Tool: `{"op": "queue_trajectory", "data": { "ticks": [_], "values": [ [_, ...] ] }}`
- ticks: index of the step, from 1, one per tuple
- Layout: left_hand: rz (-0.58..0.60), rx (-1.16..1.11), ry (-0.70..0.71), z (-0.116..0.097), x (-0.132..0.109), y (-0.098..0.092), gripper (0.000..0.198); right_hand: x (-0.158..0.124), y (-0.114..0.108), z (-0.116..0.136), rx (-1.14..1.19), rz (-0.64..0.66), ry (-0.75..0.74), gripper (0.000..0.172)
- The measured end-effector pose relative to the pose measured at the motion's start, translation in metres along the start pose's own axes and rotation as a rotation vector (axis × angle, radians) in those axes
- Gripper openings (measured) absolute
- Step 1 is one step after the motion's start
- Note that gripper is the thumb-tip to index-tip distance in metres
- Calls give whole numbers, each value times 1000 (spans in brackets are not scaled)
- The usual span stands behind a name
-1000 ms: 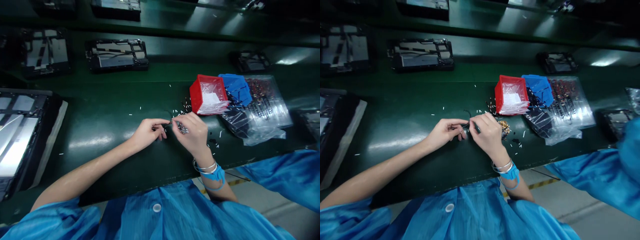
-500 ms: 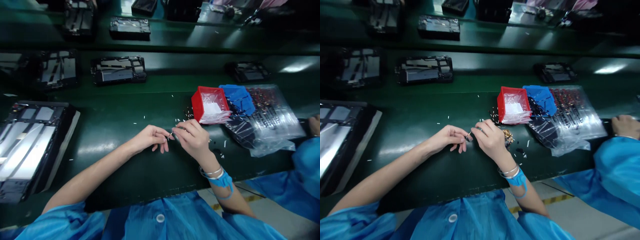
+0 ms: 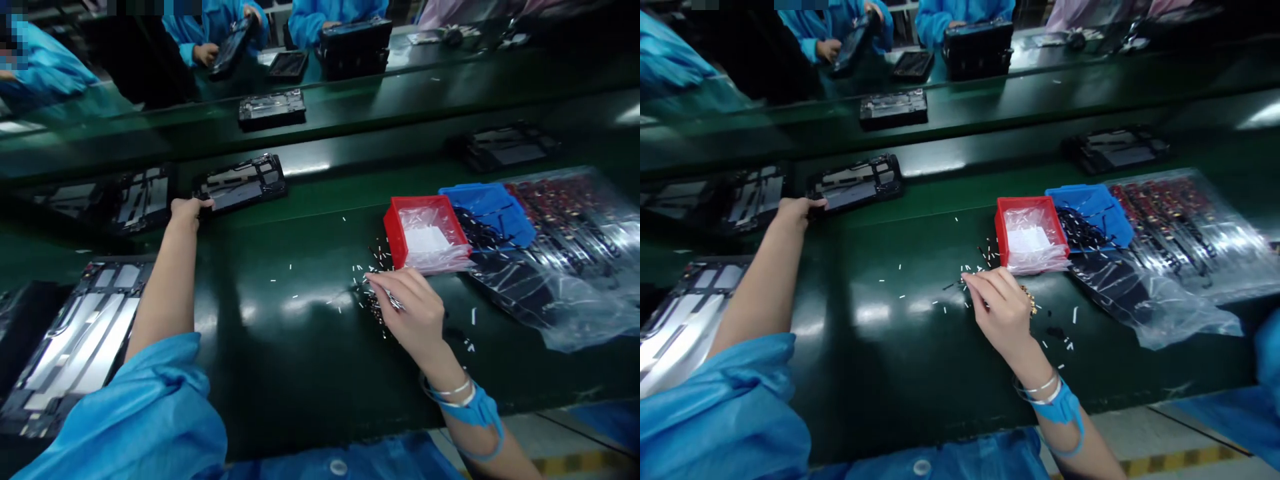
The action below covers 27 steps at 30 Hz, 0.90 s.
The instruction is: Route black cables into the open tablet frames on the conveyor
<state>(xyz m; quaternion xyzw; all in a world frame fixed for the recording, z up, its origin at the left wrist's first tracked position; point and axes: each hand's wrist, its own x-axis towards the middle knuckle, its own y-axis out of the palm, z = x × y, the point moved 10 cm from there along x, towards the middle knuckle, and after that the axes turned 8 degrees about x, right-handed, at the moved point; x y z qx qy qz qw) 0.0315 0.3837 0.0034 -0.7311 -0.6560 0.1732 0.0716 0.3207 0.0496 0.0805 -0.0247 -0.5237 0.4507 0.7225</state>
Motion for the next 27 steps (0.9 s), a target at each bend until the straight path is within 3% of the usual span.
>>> {"op": "queue_trajectory", "data": {
  "ticks": [4, 7, 10, 13, 17, 21, 24, 26, 27],
  "values": [
    [-120, -20, -200, 13, -6, -1, 23, -1, -5, -1, 2, -22, 3, 23],
    [-111, -128, -268, 14, -38, 25, 15, -1, -8, -1, -11, -36, 2, 20],
    [-33, -265, -297, 22, -102, 65, 14, 0, -11, -4, -6, -41, 37, 15],
    [51, -389, -337, 44, -186, 101, 23, 0, -12, -8, 59, -34, 96, 12],
    [161, -493, -449, 73, -294, 131, 33, -6, -3, -25, 273, -9, 298, 7],
    [453, -644, -616, 83, -375, 166, 36, -19, 29, -39, 590, 61, 597, 14],
    [761, -753, -724, 81, -419, 190, 46, -24, 65, -24, 762, 226, 714, 16],
    [958, -697, -665, 75, -433, 194, 40, -27, 91, -8, 834, 367, 774, 17],
    [1026, -610, -553, 70, -434, 191, 34, -29, 104, 0, 853, 439, 800, 17]
  ]
}}
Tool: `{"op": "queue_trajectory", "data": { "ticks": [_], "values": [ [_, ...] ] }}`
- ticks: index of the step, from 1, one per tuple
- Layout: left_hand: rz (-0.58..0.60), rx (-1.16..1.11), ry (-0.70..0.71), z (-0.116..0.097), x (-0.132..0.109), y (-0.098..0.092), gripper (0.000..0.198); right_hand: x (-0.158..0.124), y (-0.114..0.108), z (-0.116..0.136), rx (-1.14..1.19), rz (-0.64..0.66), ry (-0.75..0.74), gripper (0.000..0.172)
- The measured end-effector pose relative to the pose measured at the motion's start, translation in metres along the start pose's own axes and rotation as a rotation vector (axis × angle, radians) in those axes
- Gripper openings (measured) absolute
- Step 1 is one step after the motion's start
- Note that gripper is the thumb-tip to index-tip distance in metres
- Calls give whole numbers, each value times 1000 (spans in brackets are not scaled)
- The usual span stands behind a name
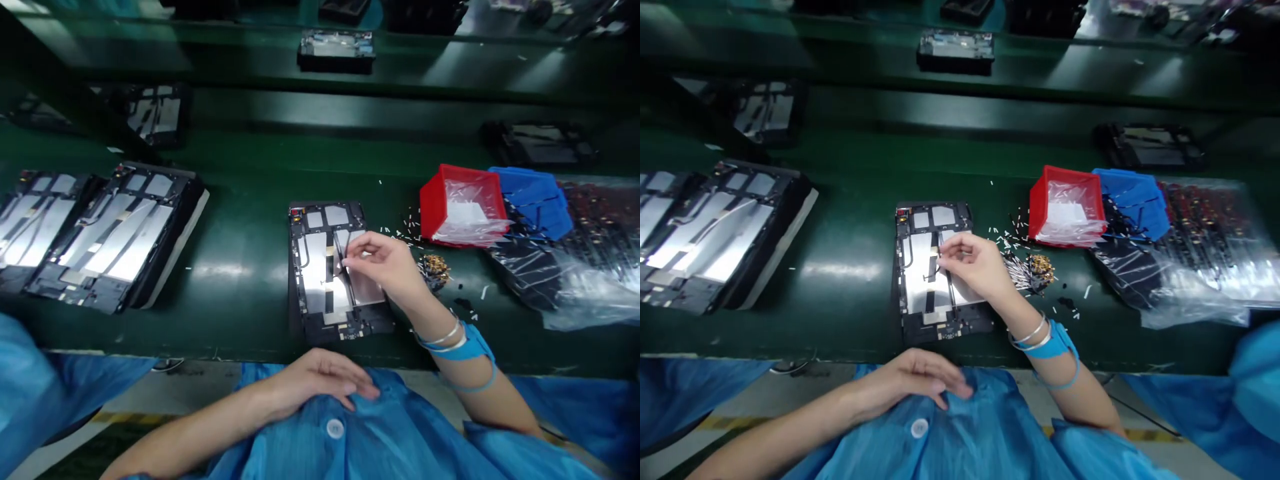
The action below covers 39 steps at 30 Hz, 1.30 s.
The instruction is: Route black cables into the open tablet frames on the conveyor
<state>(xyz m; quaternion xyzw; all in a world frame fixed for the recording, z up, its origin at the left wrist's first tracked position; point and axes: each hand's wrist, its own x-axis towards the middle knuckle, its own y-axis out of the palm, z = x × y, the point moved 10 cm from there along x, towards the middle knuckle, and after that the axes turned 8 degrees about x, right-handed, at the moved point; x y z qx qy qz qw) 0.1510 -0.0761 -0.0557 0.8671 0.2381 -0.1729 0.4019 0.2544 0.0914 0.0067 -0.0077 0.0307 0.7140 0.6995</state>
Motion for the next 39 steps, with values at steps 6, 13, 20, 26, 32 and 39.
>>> {"op": "queue_trajectory", "data": {
  "ticks": [6, 13, 20, 26, 32, 39],
  "values": [
    [-393, 1060, 796, -105, -66, -24, 18, 17, 54, -19, -97, 152, 132, 12],
    [-967, 1767, 841, -127, -83, -68, 32, 19, 56, -24, -309, 64, 107, 5],
    [-934, 1925, 755, -120, -67, -67, 38, 15, 56, -18, -455, 74, 98, 5],
    [-955, 1984, 718, -118, -68, -65, 38, 28, 56, -13, -505, 186, 93, 7],
    [-997, 2060, 659, -118, -69, -64, 38, 35, 54, -11, -568, 252, 77, 9],
    [-946, 1982, 718, -122, -68, -63, 36, 39, 55, -13, -527, 274, 98, 6]
  ]
}}
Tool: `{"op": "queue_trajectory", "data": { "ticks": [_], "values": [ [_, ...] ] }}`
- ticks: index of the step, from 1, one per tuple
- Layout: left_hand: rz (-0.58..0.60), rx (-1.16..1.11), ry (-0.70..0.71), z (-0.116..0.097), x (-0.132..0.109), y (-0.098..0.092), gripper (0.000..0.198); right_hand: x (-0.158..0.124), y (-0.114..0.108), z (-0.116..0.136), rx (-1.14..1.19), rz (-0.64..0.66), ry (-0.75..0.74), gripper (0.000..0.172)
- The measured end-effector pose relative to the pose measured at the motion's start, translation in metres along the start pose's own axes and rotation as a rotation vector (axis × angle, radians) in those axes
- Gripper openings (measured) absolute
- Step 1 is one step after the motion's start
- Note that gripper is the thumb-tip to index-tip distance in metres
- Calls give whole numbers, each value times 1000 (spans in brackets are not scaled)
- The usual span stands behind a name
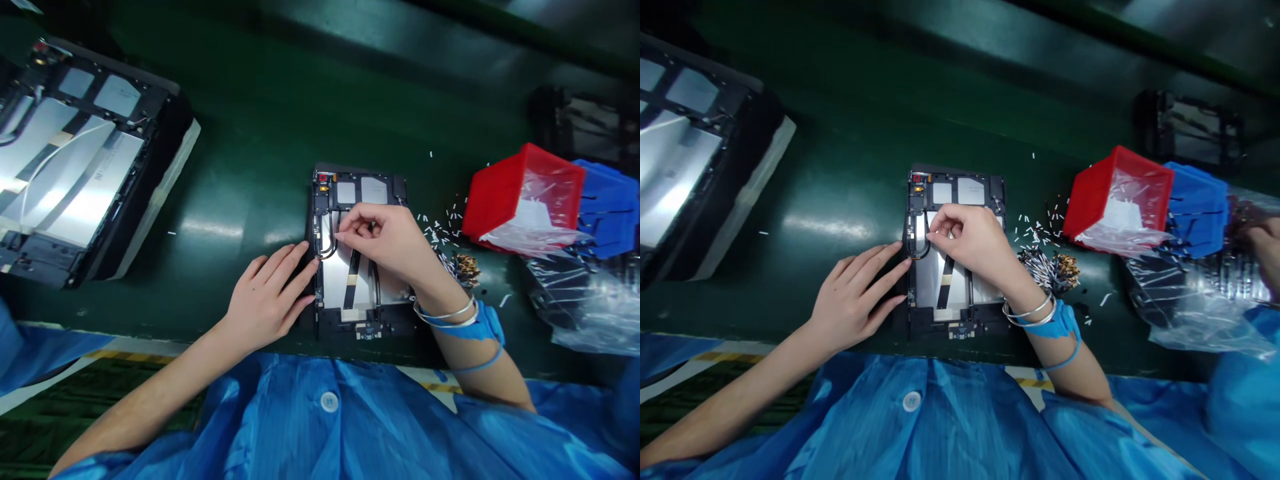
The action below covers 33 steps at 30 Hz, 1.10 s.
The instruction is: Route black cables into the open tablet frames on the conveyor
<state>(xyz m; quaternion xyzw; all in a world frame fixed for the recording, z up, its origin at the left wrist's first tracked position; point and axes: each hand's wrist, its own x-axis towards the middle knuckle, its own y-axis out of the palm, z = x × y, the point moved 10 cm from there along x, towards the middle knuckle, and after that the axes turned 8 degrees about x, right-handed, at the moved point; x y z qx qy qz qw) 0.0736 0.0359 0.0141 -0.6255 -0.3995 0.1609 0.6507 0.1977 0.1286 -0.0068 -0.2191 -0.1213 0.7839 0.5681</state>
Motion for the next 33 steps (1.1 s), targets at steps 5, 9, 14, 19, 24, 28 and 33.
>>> {"op": "queue_trajectory", "data": {
  "ticks": [5, 9, 14, 19, 24, 28, 33],
  "values": [
    [-8, -41, 6, 2, 1, 2, 37, 4, 4, -3, 34, 67, 57, 8],
    [-16, 29, 24, 0, 1, 1, 35, 4, 5, -3, 20, 78, 71, 6],
    [6, 127, 23, -4, 1, 0, 33, 6, 5, -3, 14, 77, 63, 5],
    [18, 91, 11, -2, 6, -3, 36, 8, 5, -3, -43, 90, 72, 6],
    [26, 60, 103, -1, 19, -2, 40, 7, 5, -3, -76, 80, 88, 4],
    [36, 80, 191, -5, 22, 5, 38, 7, 5, -4, -119, 56, 98, 5],
    [21, 117, 218, -5, 21, 9, 39, 8, 4, -3, -151, 45, 106, 6]
  ]
}}
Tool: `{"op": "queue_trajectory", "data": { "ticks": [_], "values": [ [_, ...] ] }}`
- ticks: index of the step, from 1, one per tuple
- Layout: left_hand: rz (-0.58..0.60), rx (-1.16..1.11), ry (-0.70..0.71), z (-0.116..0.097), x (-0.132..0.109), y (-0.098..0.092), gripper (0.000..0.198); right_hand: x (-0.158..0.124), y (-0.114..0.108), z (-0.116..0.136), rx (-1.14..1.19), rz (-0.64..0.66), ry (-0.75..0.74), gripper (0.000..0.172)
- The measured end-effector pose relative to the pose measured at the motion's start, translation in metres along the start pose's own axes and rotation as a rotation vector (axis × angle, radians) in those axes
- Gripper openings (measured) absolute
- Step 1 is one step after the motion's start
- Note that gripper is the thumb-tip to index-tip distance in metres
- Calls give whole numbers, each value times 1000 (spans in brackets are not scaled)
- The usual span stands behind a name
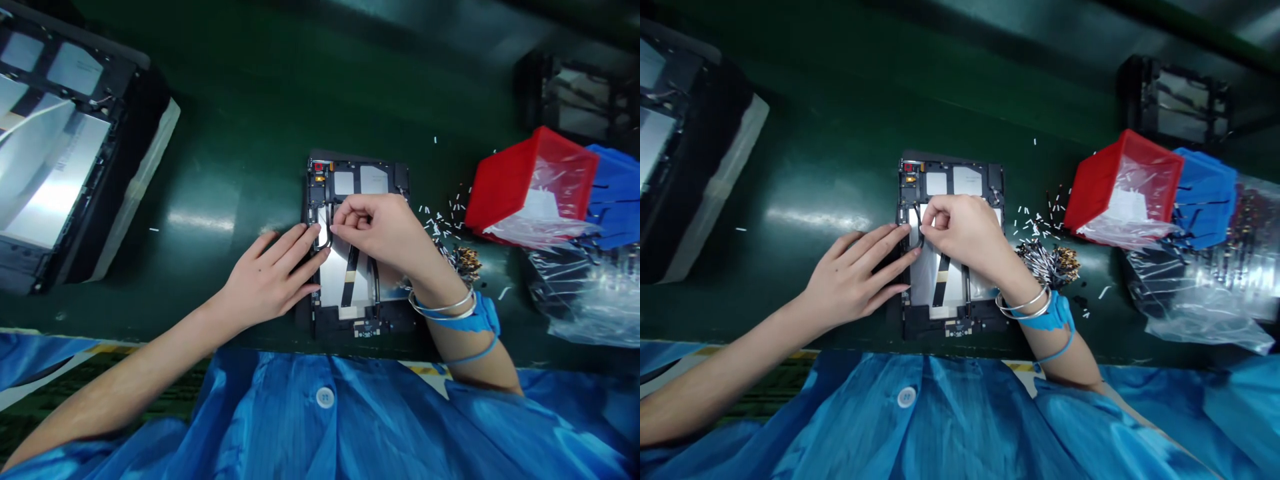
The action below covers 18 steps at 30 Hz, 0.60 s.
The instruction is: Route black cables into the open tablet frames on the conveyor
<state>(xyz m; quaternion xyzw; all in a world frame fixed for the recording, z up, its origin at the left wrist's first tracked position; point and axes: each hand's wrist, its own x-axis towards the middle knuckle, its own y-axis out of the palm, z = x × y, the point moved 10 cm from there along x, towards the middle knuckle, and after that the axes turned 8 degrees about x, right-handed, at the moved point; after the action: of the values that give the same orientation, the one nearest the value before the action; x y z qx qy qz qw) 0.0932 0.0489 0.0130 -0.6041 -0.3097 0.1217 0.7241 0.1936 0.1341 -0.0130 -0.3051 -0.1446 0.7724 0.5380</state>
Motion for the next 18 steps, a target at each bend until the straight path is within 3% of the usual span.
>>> {"op": "queue_trajectory", "data": {
  "ticks": [18],
  "values": [
    [25, -46, 35, -2, 0, 5, 40, -2, 0, 2, -125, -48, 48, 7]
  ]
}}
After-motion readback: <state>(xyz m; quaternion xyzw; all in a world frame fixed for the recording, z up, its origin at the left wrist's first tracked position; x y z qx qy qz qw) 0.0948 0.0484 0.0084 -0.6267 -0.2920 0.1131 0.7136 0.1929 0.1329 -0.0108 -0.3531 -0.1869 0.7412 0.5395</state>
